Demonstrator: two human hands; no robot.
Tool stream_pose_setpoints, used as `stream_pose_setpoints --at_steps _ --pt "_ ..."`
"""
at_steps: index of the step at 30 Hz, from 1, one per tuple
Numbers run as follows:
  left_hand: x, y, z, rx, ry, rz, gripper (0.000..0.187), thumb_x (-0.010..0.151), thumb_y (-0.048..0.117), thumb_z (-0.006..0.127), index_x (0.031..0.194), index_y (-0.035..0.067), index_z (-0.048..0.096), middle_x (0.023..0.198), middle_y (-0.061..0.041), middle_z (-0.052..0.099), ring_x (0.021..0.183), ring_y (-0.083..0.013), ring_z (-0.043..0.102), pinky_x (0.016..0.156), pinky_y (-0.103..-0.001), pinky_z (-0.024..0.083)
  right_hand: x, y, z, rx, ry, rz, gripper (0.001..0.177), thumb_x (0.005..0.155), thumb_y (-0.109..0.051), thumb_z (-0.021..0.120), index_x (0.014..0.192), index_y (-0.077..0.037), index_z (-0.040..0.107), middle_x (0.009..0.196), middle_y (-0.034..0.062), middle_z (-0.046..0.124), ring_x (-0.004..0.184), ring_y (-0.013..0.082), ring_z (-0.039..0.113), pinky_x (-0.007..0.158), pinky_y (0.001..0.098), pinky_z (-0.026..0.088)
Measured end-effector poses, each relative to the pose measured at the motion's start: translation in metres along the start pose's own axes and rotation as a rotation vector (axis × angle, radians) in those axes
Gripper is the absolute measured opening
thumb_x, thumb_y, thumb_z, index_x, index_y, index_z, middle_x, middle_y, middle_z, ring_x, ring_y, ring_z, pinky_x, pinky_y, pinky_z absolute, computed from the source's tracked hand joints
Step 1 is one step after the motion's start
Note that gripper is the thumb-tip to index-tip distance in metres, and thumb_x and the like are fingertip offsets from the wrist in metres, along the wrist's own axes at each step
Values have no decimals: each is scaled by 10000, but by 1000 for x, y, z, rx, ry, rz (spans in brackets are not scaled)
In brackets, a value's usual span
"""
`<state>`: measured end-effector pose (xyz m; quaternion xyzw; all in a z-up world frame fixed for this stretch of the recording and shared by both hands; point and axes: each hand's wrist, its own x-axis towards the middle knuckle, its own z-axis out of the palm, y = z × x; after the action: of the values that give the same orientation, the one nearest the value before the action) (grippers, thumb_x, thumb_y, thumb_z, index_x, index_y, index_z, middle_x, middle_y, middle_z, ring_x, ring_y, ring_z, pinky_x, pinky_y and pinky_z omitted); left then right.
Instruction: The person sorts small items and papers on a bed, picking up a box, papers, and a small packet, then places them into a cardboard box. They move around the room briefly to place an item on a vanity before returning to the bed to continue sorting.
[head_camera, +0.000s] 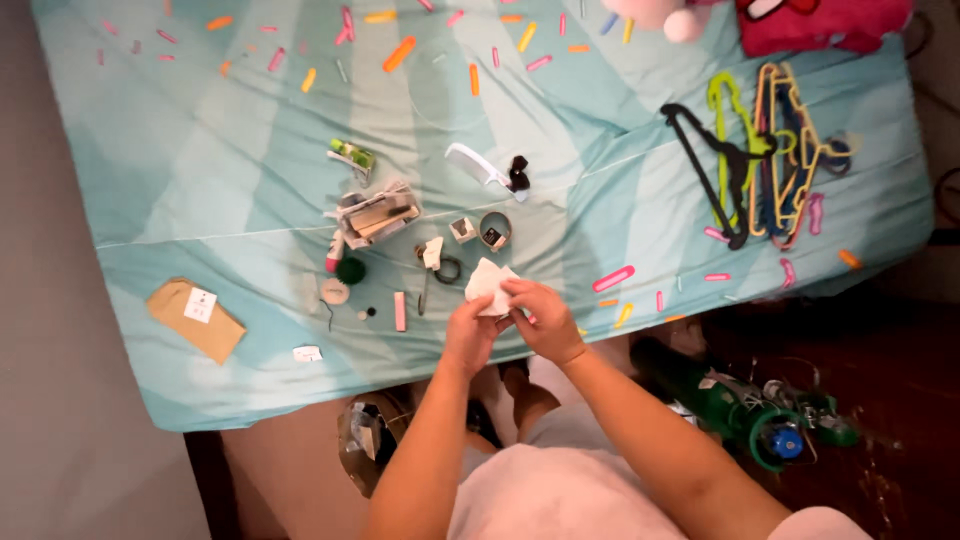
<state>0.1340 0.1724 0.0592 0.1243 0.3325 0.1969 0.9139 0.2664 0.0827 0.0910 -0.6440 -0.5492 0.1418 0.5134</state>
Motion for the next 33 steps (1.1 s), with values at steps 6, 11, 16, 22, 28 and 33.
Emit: stream_pose_setpoints --at_steps 6,11,16,22,28,33 --pt "-51 0 2 147 -101 70 320 912 113 509 1172 -64 569 1107 -146 655 988 -259 644 864 -386 513 2 -90 -36 111 -88 -30 528 760 -51 739 1236 33 527 1251 188 581 1153 336 561 983 400 442" --pt "-109 -7 15 119 -275 93 256 943 62 533 1146 -91 559 1110 -165 634 1019 -262 627 925 -401 495 -27 -153 -40 -66 7 -2 520 714 -38 724 1221 -12 612 1197 162 581 1087 309 565 917 339 476" --pt "-163 -11 27 90 -328 152 298 921 84 505 1150 -99 559 1137 -172 642 1040 -273 637 962 -451 492 -58 -192 -28 146 75 182 285 874 -63 589 1144 -23 671 1218 109 629 1044 240 607 880 317 497" --pt "-216 2 36 152 -283 239 357 939 86 450 1212 -128 533 1177 -198 634 1073 -294 638 981 -436 476 -80 -185 -7 907 220 573 295 1036 -203 497 1014 52 643 1023 158 673 956 236 627 887 368 483" --pt "-237 19 42 228 -252 318 392 933 75 400 1272 -96 498 1194 -198 631 1079 -314 645 967 -413 476 -75 -214 -9 1330 277 679 325 1008 -220 428 1186 27 540 1149 150 648 1089 255 617 994 416 452" --pt "-235 29 41 309 -225 336 397 943 92 403 1308 -29 498 1202 -165 636 1090 -282 642 919 -379 489 -65 -218 -9 1393 292 691 354 996 -228 410 1206 35 519 1200 180 623 1147 293 599 1042 447 436"
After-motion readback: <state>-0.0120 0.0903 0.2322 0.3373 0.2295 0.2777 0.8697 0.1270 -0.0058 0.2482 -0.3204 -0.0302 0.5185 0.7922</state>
